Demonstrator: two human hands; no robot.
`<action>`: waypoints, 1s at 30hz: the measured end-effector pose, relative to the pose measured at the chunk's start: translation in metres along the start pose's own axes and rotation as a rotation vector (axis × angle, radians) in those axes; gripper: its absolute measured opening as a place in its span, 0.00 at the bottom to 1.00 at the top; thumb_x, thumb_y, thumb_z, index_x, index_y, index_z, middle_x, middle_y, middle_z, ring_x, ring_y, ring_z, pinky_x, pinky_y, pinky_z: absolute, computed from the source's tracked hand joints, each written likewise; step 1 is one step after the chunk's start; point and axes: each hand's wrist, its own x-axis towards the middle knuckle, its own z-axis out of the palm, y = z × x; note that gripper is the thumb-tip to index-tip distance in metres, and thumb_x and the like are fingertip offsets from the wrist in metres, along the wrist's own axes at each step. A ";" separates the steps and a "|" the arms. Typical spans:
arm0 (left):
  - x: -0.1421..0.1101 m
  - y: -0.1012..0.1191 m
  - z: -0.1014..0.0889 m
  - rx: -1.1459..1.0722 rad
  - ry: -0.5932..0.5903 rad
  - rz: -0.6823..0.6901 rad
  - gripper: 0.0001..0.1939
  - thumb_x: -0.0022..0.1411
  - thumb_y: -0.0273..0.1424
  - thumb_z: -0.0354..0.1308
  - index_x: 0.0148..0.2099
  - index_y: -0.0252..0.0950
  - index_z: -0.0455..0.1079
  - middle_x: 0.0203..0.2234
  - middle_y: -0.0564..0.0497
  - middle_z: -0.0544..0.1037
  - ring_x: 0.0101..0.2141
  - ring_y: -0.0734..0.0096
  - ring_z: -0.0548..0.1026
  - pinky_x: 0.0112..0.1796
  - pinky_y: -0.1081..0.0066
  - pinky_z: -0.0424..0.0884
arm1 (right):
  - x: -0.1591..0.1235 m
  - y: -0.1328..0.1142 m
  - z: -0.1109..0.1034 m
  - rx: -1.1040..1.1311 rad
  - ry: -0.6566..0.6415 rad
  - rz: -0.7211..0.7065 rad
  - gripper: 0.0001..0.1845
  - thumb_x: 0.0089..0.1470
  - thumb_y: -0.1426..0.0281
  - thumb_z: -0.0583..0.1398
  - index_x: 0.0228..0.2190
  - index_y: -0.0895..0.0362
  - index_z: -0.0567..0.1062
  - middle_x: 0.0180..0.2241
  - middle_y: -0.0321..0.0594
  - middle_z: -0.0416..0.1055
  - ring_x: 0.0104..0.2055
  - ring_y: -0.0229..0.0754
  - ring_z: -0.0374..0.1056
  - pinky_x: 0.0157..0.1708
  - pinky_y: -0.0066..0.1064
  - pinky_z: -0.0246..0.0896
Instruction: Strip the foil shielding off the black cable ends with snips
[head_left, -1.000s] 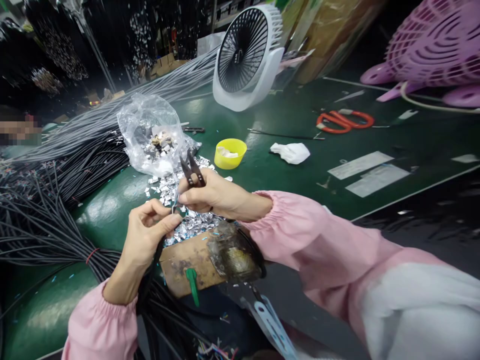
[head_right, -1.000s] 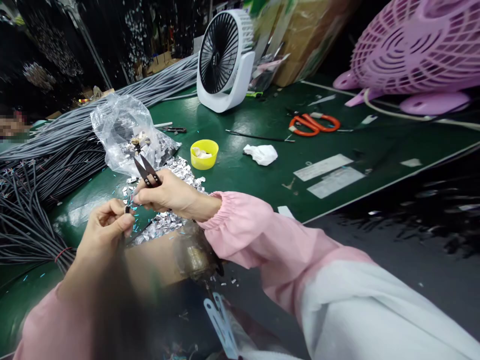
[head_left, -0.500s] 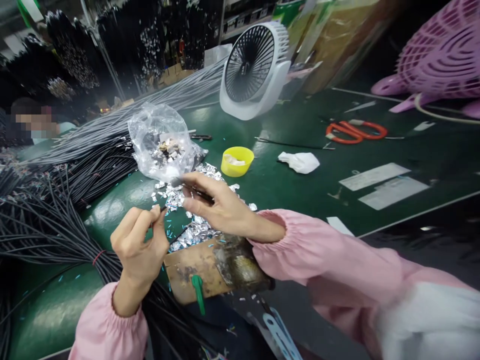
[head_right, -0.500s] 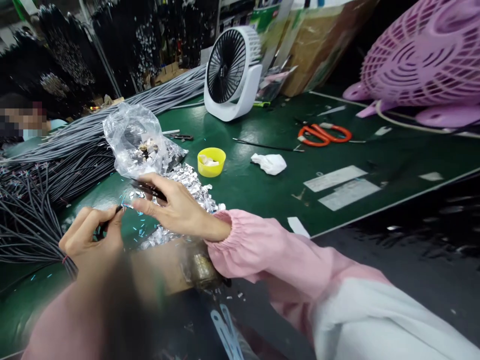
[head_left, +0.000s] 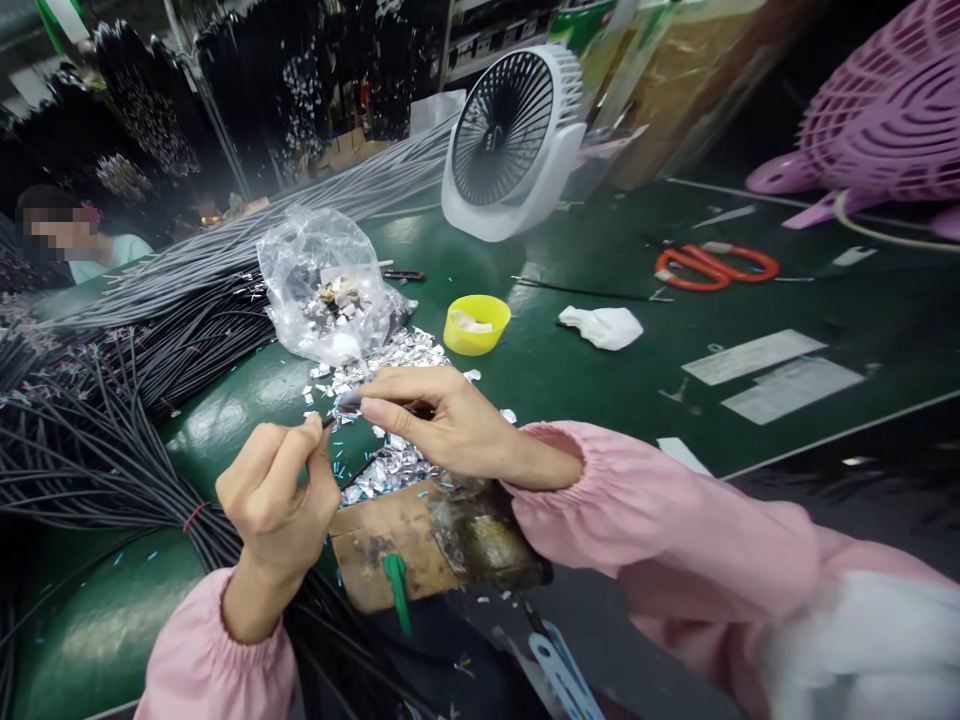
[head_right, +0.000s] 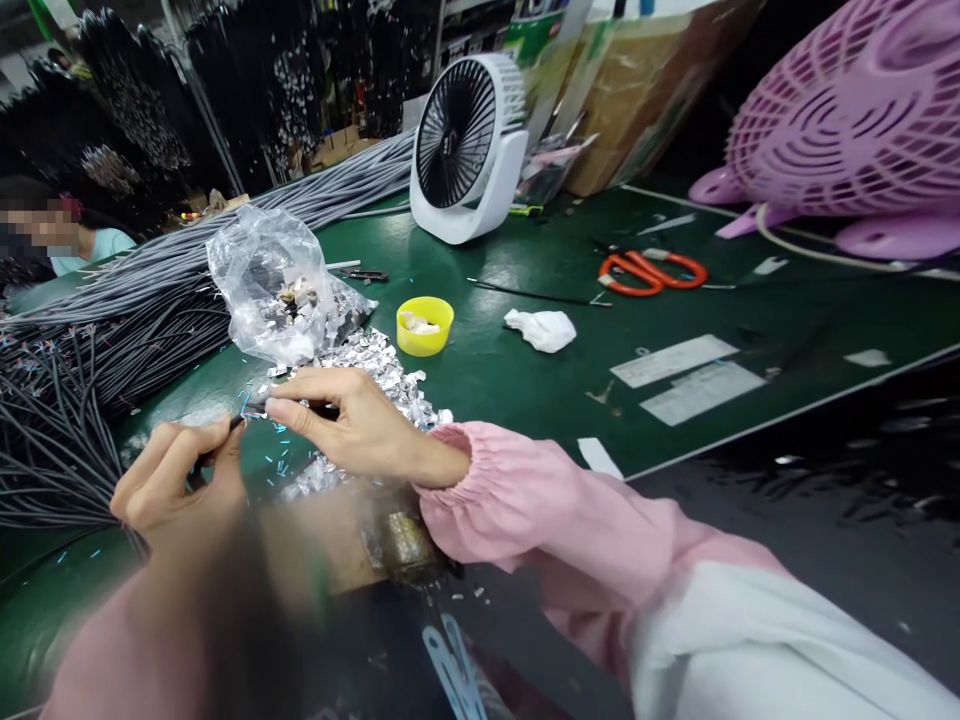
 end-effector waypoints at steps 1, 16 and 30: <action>0.000 0.000 0.000 0.001 -0.012 0.001 0.10 0.48 0.16 0.60 0.26 0.35 0.67 0.17 0.58 0.64 0.19 0.81 0.62 0.22 0.78 0.59 | 0.000 0.000 0.000 0.000 0.002 0.003 0.11 0.55 0.71 0.56 0.30 0.62 0.78 0.25 0.40 0.72 0.26 0.33 0.64 0.26 0.25 0.59; -0.006 0.004 0.005 -0.071 -0.086 -0.219 0.04 0.54 0.25 0.59 0.28 0.35 0.70 0.19 0.54 0.70 0.20 0.78 0.66 0.24 0.76 0.62 | 0.001 0.000 0.000 -0.049 0.056 0.040 0.11 0.54 0.68 0.58 0.29 0.62 0.78 0.24 0.40 0.72 0.25 0.34 0.64 0.25 0.26 0.58; 0.017 -0.001 -0.002 -1.281 -0.720 -1.148 0.24 0.51 0.49 0.59 0.20 0.35 0.57 0.10 0.61 0.51 0.11 0.89 0.42 0.11 0.81 0.40 | 0.002 -0.004 -0.005 0.063 0.019 0.049 0.10 0.53 0.68 0.58 0.25 0.60 0.76 0.22 0.37 0.68 0.24 0.33 0.60 0.24 0.26 0.55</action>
